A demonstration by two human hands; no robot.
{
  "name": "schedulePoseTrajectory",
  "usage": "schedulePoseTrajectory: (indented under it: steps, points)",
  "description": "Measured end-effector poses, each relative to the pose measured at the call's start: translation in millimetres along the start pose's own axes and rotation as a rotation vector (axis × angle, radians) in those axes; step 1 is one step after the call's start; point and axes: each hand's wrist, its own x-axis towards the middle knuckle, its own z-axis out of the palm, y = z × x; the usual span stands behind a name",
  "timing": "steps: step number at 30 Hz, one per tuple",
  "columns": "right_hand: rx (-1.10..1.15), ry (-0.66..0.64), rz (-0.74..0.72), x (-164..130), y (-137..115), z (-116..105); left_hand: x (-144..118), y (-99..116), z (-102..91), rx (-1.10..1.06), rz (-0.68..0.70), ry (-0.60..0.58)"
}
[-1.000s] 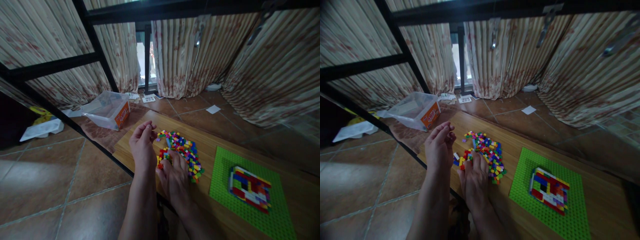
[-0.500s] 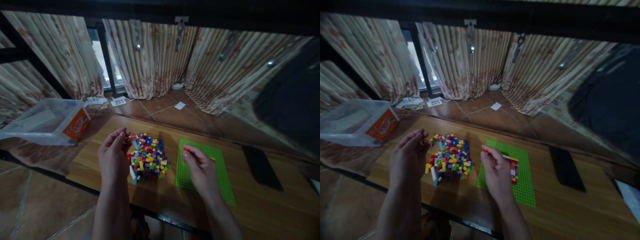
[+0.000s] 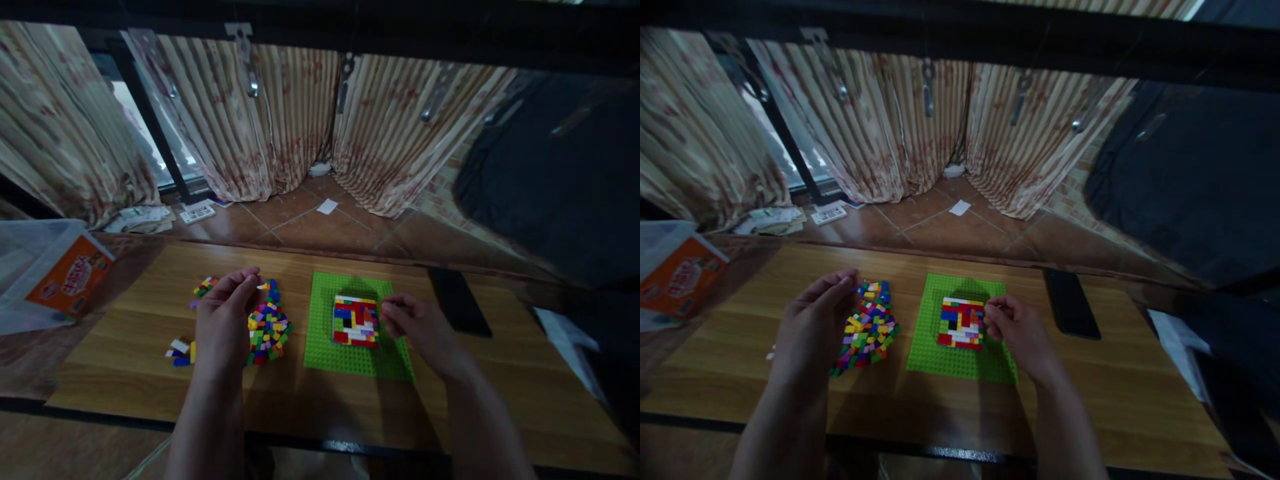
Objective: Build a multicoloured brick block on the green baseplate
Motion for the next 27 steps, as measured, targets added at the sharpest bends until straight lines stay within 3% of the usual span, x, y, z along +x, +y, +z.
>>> schedulePoseTrajectory:
  steps: [6, 16, 23, 27]
  points:
    - [-0.056, -0.031, 0.064, 3, 7, 6, -7, -13, 12.1, 0.090, -0.018, -0.082]
    - [-0.205, -0.098, -0.060, 7, 18, 7, -27, -35, 36.9, 0.404, 0.015, -0.373]
    - [-0.286, -0.129, -0.115, 10, 19, 4, -27, -36, 34.1, 0.464, 0.042, -0.378]
    - [-0.237, -0.134, -0.072, 12, 20, 6, -25, -38, 31.7, 0.489, 0.072, -0.396]
